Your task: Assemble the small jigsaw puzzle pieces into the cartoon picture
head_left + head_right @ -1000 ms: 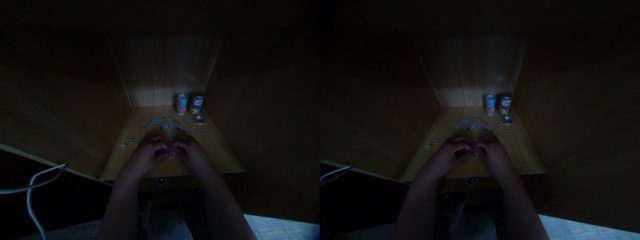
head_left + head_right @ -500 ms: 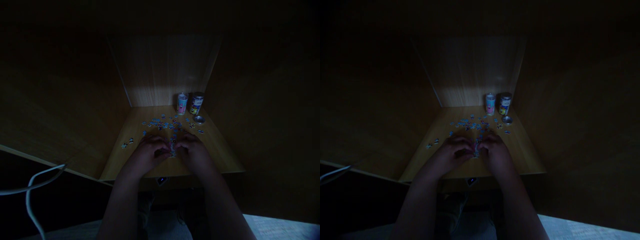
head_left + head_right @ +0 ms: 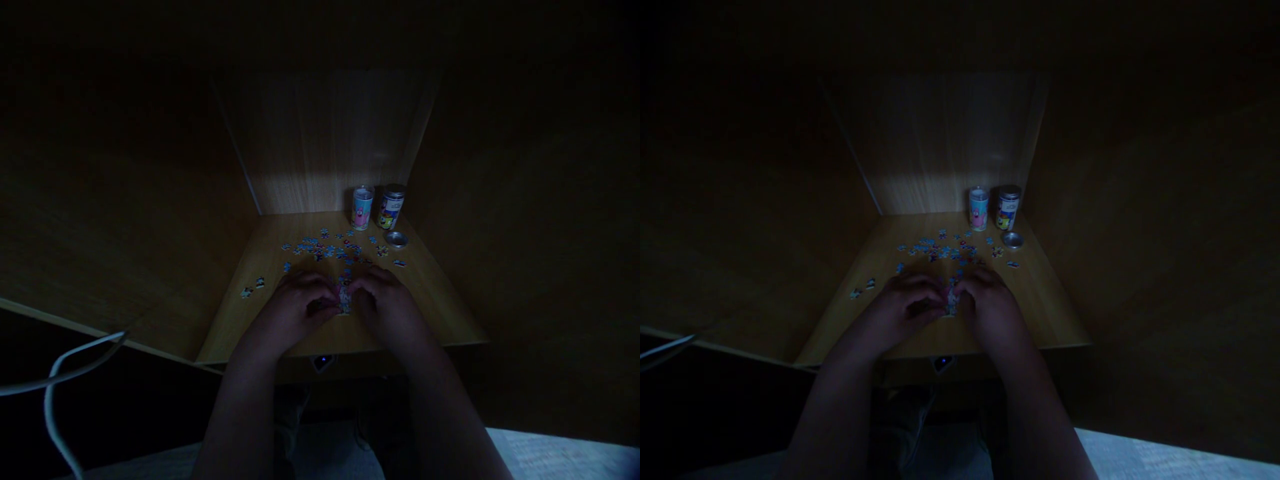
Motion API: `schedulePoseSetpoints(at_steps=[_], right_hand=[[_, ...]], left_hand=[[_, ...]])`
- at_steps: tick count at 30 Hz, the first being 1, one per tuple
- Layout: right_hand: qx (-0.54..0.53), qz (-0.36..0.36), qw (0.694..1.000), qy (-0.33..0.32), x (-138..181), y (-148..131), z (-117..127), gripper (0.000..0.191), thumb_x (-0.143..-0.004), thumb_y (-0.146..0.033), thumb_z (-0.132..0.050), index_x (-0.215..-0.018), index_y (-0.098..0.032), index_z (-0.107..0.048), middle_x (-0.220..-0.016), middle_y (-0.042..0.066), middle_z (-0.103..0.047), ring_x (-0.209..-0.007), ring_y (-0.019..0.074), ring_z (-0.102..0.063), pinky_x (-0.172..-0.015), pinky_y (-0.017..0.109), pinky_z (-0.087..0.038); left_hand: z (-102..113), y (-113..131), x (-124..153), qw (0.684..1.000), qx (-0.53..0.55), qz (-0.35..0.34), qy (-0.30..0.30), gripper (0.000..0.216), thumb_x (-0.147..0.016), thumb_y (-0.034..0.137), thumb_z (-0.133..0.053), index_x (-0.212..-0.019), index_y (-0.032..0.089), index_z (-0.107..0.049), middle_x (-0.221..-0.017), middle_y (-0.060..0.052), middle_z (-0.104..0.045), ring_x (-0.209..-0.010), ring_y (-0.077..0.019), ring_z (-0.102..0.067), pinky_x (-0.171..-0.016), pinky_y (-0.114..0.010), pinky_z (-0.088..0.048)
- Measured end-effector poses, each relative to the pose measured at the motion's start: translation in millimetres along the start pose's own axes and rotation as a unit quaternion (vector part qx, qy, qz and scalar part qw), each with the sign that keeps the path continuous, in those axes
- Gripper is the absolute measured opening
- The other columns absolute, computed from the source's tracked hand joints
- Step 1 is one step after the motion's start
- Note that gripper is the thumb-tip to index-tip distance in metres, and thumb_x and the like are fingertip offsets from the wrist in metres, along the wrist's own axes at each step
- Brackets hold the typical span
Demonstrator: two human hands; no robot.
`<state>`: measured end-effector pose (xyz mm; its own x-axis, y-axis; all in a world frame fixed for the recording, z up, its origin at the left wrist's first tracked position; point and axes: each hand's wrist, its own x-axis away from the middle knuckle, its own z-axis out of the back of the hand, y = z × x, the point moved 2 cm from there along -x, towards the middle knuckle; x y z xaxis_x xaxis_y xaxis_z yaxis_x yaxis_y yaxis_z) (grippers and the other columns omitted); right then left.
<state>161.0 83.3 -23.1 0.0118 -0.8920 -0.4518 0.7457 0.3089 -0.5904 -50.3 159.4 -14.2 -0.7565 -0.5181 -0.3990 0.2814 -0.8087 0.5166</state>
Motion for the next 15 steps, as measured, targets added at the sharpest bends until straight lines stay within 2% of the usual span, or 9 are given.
schedulePoseSetpoints(at_steps=[6,10,15], right_hand=[[0.015,0.013,1.0,0.008,4.2,7.5,7.7,0.029,-0.098,-0.001,-0.062,-0.093,-0.024,-0.08,-0.1,0.004,-0.077,-0.102,0.0251,-0.069,-0.095,0.039,-0.053],[0.013,0.041,0.999,0.001,3.8,8.4,4.0,0.03,-0.097,0.0,-0.065,-0.094,-0.024,-0.081,-0.099,0.003,-0.079,-0.098,0.024,-0.069,-0.093,0.039,-0.052],[0.034,0.035,0.999,-0.004,2.0,8.4,0.5,0.03,-0.095,0.002,-0.069,-0.093,-0.024,-0.083,-0.097,0.003,-0.08,-0.098,0.0243,-0.07,-0.094,0.04,-0.052]], left_hand=[[-1.4,-0.4,1.2,1.0,0.002,-0.01,0.009,0.015,-0.098,0.02,-0.087,-0.108,0.028,-0.079,-0.121,-0.002,-0.08,-0.114,-0.0226,-0.074,-0.102,-0.04,-0.056],[-6.7,2.2,-1.1,1.0,-0.023,-0.022,-0.002,0.018,-0.098,0.024,-0.088,-0.114,0.029,-0.08,-0.121,-0.001,-0.082,-0.113,-0.0241,-0.074,-0.104,-0.044,-0.055],[-11.0,8.6,-5.3,0.999,-0.045,-0.017,-0.008,0.017,-0.099,0.024,-0.087,-0.114,0.028,-0.081,-0.12,-0.001,-0.083,-0.112,-0.0252,-0.075,-0.103,-0.046,-0.055]])
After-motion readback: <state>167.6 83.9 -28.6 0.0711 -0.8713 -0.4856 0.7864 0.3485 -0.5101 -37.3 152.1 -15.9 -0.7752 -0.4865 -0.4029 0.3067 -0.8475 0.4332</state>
